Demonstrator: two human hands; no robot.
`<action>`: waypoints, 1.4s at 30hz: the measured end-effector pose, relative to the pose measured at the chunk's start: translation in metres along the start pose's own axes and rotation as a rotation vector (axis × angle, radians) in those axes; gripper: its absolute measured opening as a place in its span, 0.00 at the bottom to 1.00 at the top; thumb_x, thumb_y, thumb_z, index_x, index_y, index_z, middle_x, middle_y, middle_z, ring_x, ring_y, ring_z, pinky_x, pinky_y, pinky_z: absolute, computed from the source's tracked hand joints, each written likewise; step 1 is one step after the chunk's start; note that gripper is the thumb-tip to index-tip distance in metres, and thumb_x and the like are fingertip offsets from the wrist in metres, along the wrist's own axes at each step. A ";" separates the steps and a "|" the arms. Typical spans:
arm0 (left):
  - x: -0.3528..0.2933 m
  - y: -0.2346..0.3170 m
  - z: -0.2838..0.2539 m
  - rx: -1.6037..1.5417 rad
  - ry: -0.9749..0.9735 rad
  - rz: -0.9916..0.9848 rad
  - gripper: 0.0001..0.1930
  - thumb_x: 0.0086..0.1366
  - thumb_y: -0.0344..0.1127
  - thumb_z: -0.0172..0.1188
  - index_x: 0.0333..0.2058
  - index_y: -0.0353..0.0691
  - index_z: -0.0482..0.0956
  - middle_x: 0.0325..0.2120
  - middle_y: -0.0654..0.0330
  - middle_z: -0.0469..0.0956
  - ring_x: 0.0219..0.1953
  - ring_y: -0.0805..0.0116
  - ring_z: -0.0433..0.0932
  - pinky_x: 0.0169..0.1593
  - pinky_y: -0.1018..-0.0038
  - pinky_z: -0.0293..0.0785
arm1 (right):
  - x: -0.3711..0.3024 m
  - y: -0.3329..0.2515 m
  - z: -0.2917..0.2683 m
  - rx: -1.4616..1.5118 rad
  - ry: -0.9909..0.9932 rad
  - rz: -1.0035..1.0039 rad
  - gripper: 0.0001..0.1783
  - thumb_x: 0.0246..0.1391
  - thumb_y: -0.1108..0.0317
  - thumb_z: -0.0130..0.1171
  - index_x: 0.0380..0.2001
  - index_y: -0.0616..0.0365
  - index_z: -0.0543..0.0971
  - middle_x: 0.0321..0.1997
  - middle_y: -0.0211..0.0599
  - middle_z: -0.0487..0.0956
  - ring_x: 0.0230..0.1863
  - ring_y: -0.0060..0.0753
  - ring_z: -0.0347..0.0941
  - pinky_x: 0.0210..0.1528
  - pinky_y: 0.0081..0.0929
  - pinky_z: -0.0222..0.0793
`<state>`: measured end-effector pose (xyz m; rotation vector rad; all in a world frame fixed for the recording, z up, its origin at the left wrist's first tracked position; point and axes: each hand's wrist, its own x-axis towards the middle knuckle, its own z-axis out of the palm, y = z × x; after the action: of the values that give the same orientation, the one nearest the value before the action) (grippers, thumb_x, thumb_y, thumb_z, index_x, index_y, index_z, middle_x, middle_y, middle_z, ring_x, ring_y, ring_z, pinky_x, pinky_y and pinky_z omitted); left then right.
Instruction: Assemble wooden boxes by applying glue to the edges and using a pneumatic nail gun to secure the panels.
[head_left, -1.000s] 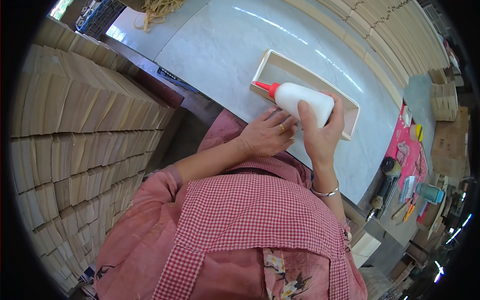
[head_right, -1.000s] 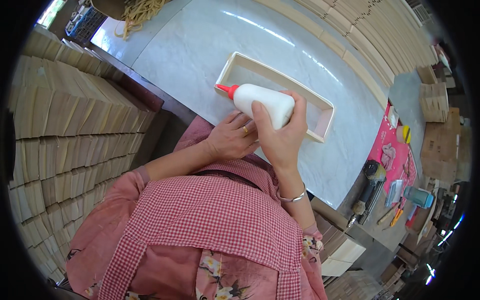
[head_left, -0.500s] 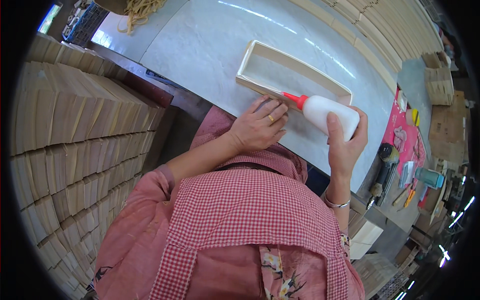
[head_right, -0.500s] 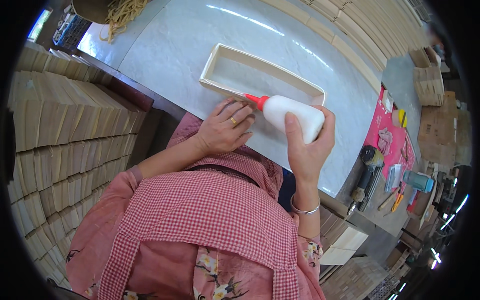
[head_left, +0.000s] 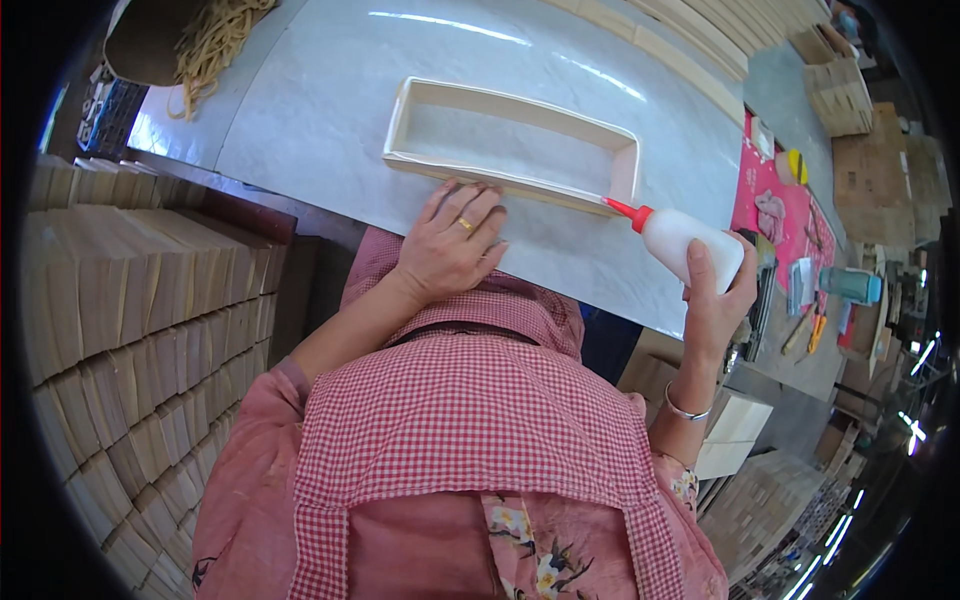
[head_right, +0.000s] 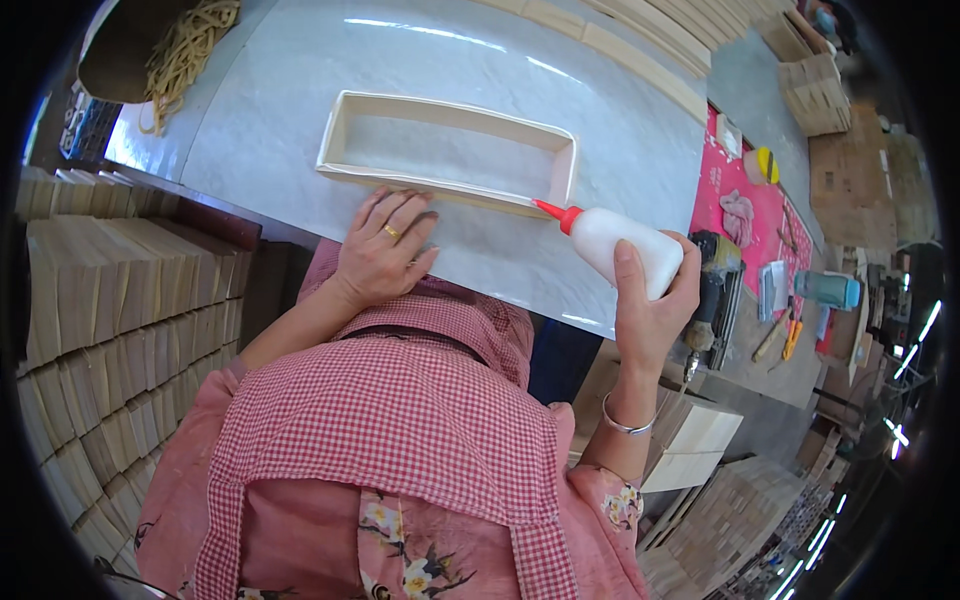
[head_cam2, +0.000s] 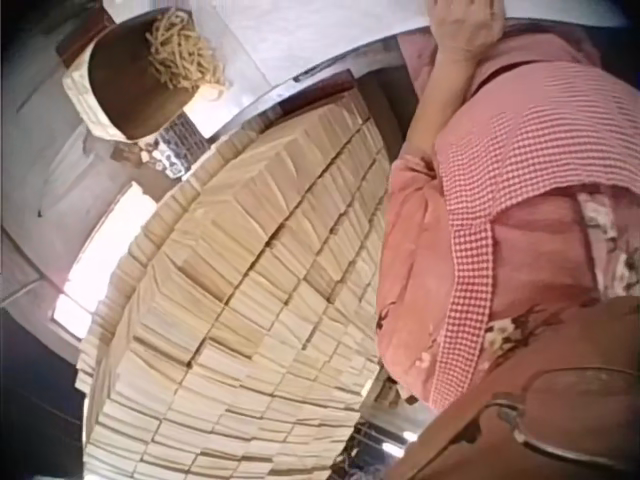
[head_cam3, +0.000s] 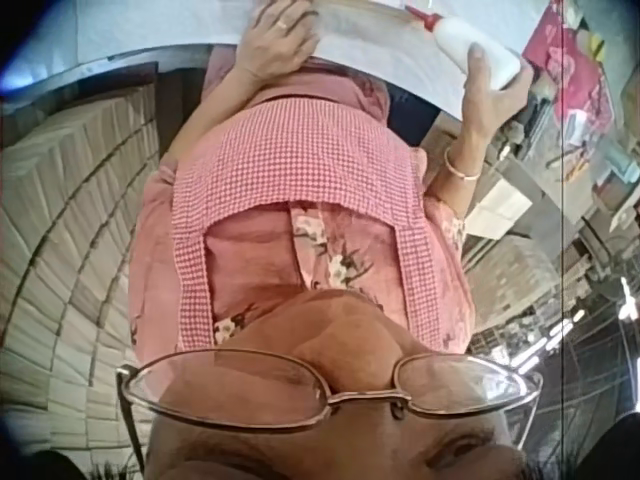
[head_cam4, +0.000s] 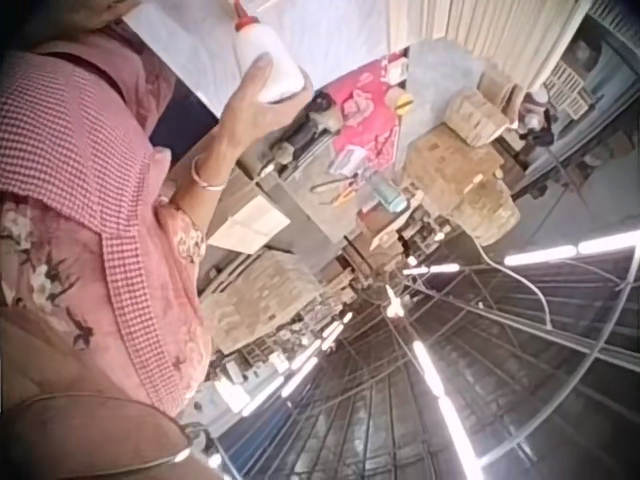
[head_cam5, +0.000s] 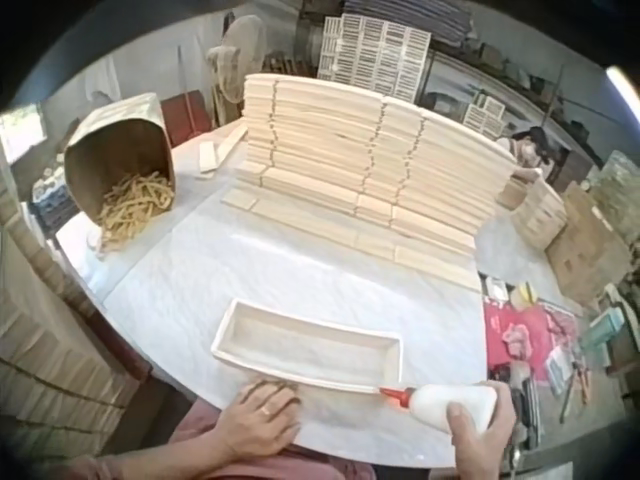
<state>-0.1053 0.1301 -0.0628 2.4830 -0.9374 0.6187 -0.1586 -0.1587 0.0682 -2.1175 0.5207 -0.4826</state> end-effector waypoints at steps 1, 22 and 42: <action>0.001 0.000 0.000 -0.008 0.000 0.009 0.18 0.64 0.44 0.60 0.48 0.38 0.79 0.57 0.57 0.74 0.59 0.58 0.72 0.70 0.57 0.60 | 0.002 0.004 -0.005 -0.004 0.010 0.004 0.22 0.56 0.65 0.70 0.49 0.61 0.74 0.42 0.42 0.78 0.37 0.31 0.73 0.40 0.27 0.74; 0.014 0.006 -0.009 -0.105 -0.029 -0.029 0.18 0.57 0.37 0.67 0.46 0.39 0.84 0.54 0.54 0.76 0.55 0.53 0.72 0.67 0.51 0.63 | 0.189 0.143 -0.041 -0.322 0.571 0.023 0.24 0.42 0.62 0.73 0.34 0.57 0.67 0.35 0.38 0.70 0.37 0.39 0.69 0.46 0.32 0.70; -0.004 -0.024 0.014 -0.006 -0.029 0.081 0.16 0.64 0.37 0.61 0.50 0.41 0.82 0.56 0.53 0.75 0.58 0.49 0.70 0.67 0.53 0.60 | -0.062 0.249 -0.284 -1.071 0.931 0.867 0.33 0.52 0.41 0.65 0.39 0.67 0.83 0.38 0.53 0.83 0.40 0.52 0.81 0.41 0.44 0.78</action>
<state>-0.0878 0.1415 -0.0816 2.4651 -1.0531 0.6067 -0.4032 -0.4463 0.0064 -2.1209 2.5358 -0.7318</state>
